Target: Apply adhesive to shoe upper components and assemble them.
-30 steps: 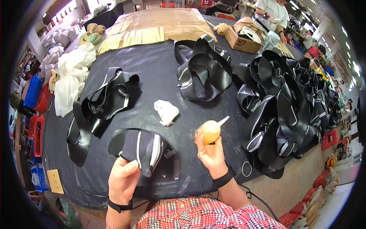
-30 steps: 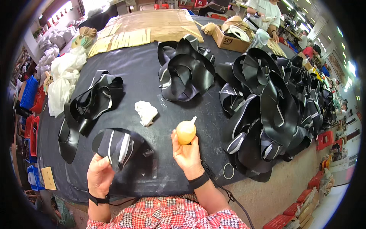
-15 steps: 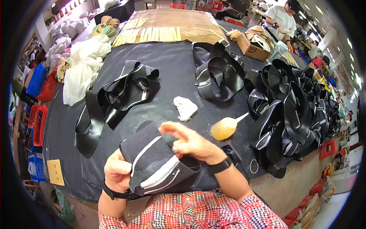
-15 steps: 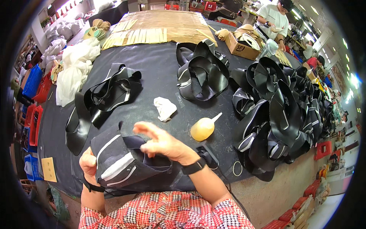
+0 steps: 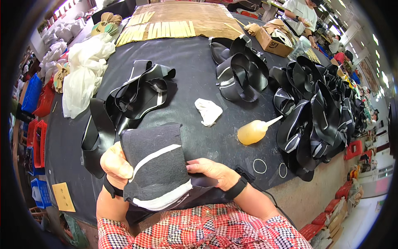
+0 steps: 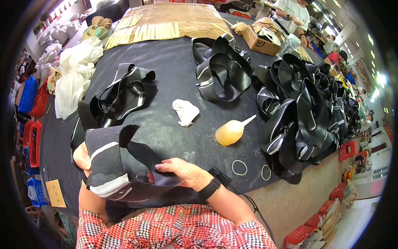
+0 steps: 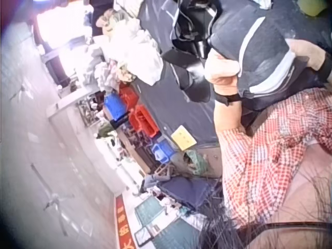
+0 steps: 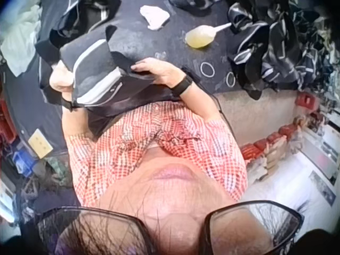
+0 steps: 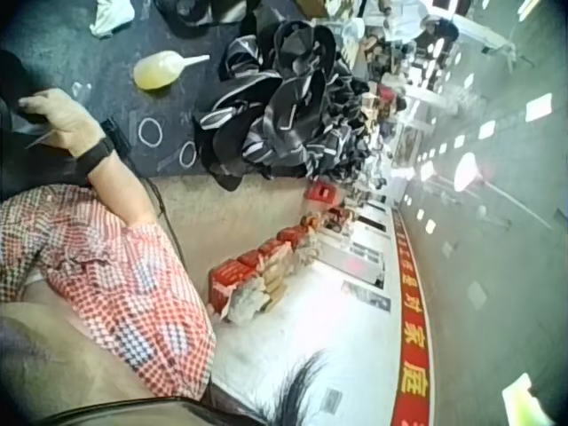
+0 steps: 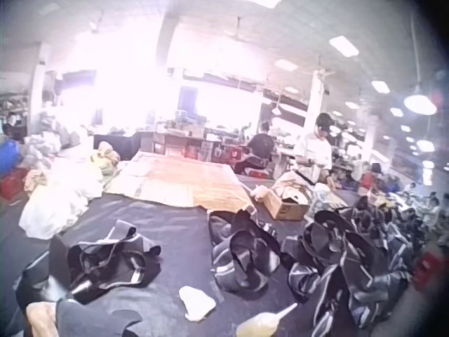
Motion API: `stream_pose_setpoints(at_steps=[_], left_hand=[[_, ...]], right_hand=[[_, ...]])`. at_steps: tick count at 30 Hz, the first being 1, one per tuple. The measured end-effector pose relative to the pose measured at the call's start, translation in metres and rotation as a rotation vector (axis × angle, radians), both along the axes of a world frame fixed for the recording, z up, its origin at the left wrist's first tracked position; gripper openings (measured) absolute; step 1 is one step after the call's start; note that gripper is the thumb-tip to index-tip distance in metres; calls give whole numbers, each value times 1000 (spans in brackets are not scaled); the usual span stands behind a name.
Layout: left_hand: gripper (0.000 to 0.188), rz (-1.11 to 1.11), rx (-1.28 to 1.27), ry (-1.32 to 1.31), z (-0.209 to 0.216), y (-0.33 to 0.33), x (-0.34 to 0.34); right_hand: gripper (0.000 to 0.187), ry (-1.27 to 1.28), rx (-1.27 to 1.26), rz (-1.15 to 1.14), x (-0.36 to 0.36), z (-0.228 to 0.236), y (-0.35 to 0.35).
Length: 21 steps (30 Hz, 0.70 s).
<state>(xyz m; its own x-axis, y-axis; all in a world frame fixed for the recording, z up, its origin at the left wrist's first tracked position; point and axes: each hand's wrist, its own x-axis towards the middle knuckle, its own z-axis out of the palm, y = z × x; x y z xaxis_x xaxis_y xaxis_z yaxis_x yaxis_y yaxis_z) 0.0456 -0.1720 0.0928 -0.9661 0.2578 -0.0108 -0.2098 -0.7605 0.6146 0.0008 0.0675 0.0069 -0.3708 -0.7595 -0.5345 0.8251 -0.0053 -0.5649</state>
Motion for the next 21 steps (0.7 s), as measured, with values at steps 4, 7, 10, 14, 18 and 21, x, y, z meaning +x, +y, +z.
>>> stream_pose_setpoints(at_steps=[4,7,10,14,18,21], left_hand=[[49,-142,33,175,18,-8,-21],[44,-282,54,384,37,-21,-40],[25,-150,-272,608,52,-12,-84],[34,35,-325,663,85,26,-177],[13,-38,-96,271,49,24,-307],[10,-214,-183,396,2,16,-348]], right_hand=[[24,254,7,-503,3,51,13],[31,634,-81,-744,-9,139,37],[30,1062,-20,-782,-42,211,62],[20,1194,103,-748,-139,258,120],[15,950,16,-696,-249,220,148],[29,826,-72,-583,-274,158,135]])
